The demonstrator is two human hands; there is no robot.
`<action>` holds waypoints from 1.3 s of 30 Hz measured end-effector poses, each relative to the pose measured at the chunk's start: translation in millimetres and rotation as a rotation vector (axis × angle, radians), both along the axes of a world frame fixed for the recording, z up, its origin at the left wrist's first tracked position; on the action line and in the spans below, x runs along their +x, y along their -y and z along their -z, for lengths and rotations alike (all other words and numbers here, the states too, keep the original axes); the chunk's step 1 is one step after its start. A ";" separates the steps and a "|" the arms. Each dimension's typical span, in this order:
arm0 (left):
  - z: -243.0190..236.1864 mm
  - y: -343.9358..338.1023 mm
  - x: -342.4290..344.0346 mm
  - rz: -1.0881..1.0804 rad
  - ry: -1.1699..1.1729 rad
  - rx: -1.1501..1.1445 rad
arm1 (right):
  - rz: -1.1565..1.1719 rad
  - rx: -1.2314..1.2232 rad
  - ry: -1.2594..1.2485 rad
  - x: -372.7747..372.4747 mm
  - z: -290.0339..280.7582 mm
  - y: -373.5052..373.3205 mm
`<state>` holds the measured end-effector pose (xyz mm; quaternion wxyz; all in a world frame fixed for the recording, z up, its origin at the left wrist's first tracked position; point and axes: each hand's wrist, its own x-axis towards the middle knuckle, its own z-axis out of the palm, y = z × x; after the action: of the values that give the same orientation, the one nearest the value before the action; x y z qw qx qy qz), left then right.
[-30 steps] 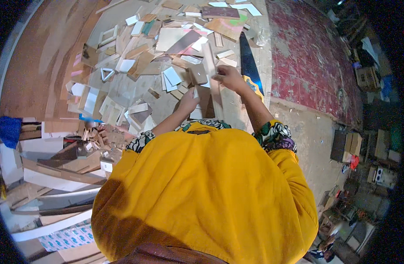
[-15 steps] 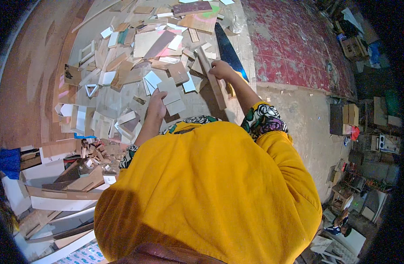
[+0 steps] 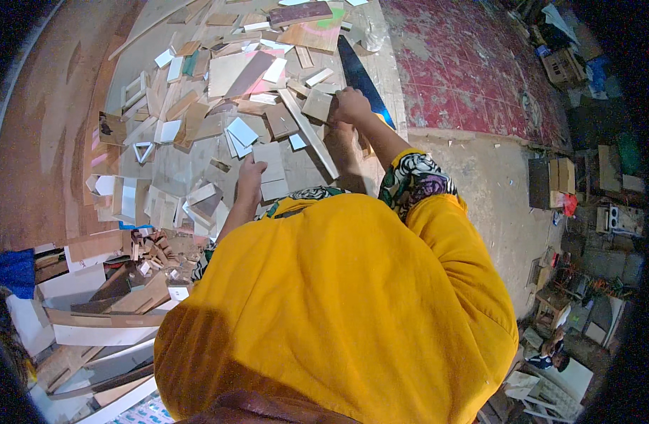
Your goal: Selecting wood scraps and sawing a small piece of wood.
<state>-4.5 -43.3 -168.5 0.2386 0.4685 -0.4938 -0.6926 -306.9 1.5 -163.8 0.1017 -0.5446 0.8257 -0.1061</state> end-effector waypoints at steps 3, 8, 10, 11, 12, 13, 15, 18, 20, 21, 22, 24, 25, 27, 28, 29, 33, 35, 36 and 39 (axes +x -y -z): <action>14.6 -1.0 -7.2 0.079 0.300 -0.324 | -0.083 0.055 -0.029 -13.7 5.0 9.1; 18.2 -1.5 -22.1 0.245 0.335 -0.547 | -0.113 0.071 0.262 -41.5 7.1 22.3; 14.6 -1.8 -25.0 0.289 0.359 -0.614 | -0.116 -0.010 0.349 -41.9 4.7 30.7; 12.8 -2.5 -25.7 0.287 0.358 -0.617 | -0.120 -0.089 0.437 -41.5 2.2 33.3; 11.0 -4.3 -25.9 0.311 0.373 -0.607 | -0.098 -0.089 0.362 -39.8 0.5 34.8; 7.6 -5.2 -26.3 0.332 0.388 -0.599 | -0.102 -0.093 0.359 -35.1 -0.9 35.8; 4.4 -7.8 -27.4 0.345 0.392 -0.584 | 0.010 -0.184 0.696 -26.6 -4.1 37.5; -3.5 -6.6 -30.5 0.387 0.441 -0.564 | 0.146 -0.100 1.245 -8.0 -13.2 38.1; -5.0 -6.7 -28.8 0.410 0.486 -0.559 | 0.226 -0.095 1.631 10.9 -25.8 35.4; -2.5 -6.5 -26.8 0.379 0.475 -0.631 | 0.220 -0.086 1.632 22.0 -31.4 33.6; -5.5 -6.5 -27.6 0.356 0.459 -0.707 | 0.267 -0.096 1.689 29.5 -36.3 29.5; -11.2 -3.2 -32.7 0.266 0.320 -0.779 | 0.209 -0.055 1.862 29.5 -27.8 27.6; -13.9 -0.3 -34.2 0.166 0.183 -0.844 | 0.137 0.002 2.086 36.5 -30.4 28.2; -4.2 6.8 -38.1 0.098 0.070 -0.667 | 0.030 0.015 2.215 55.5 -33.9 23.8; -20.3 7.4 -43.6 0.076 -0.083 -0.431 | 0.077 0.044 2.239 61.0 -29.4 22.1; -33.6 9.4 -45.6 0.047 -0.231 -0.195 | 0.021 0.107 2.292 68.7 -23.5 21.7; -42.9 14.6 -32.7 0.081 -0.390 0.002 | 0.045 0.285 2.317 103.0 -18.4 13.3; -56.9 12.5 -24.9 0.022 -0.391 0.005 | 0.069 0.205 1.979 116.3 -32.0 7.9; -59.9 13.5 -20.1 -0.047 -0.427 0.049 | 0.062 0.216 1.976 119.7 -38.1 6.9; -64.0 20.7 -6.9 -0.161 -0.453 0.105 | 0.045 -0.019 1.441 120.1 -55.1 8.9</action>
<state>-11.4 -64.0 -104.5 0.3729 0.3509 -0.3523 -0.7834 -186.8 -7.4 -108.7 0.6143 -0.3231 0.5633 -0.4483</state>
